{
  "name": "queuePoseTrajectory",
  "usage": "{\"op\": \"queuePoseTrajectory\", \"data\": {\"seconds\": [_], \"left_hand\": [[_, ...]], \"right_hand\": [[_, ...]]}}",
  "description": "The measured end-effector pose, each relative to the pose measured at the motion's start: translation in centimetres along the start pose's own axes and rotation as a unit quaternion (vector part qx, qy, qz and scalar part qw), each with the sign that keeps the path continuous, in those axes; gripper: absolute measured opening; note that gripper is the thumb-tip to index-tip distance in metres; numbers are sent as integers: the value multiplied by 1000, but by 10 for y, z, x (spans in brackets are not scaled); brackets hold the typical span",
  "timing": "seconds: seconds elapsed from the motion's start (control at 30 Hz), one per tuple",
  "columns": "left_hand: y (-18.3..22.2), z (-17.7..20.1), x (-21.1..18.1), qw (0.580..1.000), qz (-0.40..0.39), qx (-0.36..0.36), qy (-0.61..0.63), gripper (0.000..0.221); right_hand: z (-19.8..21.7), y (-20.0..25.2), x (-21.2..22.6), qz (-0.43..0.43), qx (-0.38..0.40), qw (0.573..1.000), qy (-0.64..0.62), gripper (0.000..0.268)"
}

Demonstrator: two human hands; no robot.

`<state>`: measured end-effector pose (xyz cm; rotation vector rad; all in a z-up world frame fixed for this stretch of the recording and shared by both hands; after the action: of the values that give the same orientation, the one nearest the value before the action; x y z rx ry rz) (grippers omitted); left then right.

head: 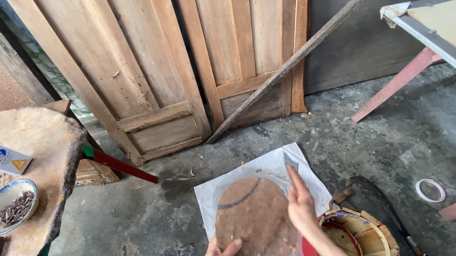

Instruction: Sanding a circular piece of leather by hand using sandpaper on a workshop floor.

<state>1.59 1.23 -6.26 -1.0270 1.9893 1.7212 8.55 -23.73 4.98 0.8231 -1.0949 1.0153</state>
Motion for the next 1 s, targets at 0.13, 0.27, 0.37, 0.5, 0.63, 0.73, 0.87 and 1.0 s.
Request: {"op": "queuePoseTrajectory", "data": {"seconds": [0.13,0.27,0.37,0.5,0.63,0.73,0.87,1.0], "left_hand": [[24,-17,-27,992,2,-34,124,59],[32,-24,-30,991,62,-54,104,61],[23,-8,-17,982,87,-140,96,52],[-28,-5,19,995,31,18,92,55],[-20,-12,3,987,-24,123,98,60],[-13,-7,10,994,-15,53,92,54],[-7,-22,-8,949,-201,237,51,56],[-16,-13,12,979,-74,185,35,58]], "right_hand": [[4,-10,-76,-236,-30,957,-163,55],[-2,-7,-85,-281,-30,940,-193,57],[-2,10,-39,-256,-10,956,-142,56],[-47,54,19,299,134,936,130,74],[-78,87,-15,486,240,801,255,98],[-50,45,-2,312,126,912,233,110],[-61,84,-3,479,69,836,257,64],[-65,74,3,446,147,848,247,76]]}}
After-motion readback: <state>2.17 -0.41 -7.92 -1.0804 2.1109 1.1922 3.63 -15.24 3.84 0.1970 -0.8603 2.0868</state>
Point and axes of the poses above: each hand's wrist, its own y-axis away from the middle knuckle, its own z-axis out of the back of the hand, x = y × z, the point moved 7 cm from there along -y, towards the middle knuckle, and after that the axes turned 5 degrees about -y, right-handed, at the moved point
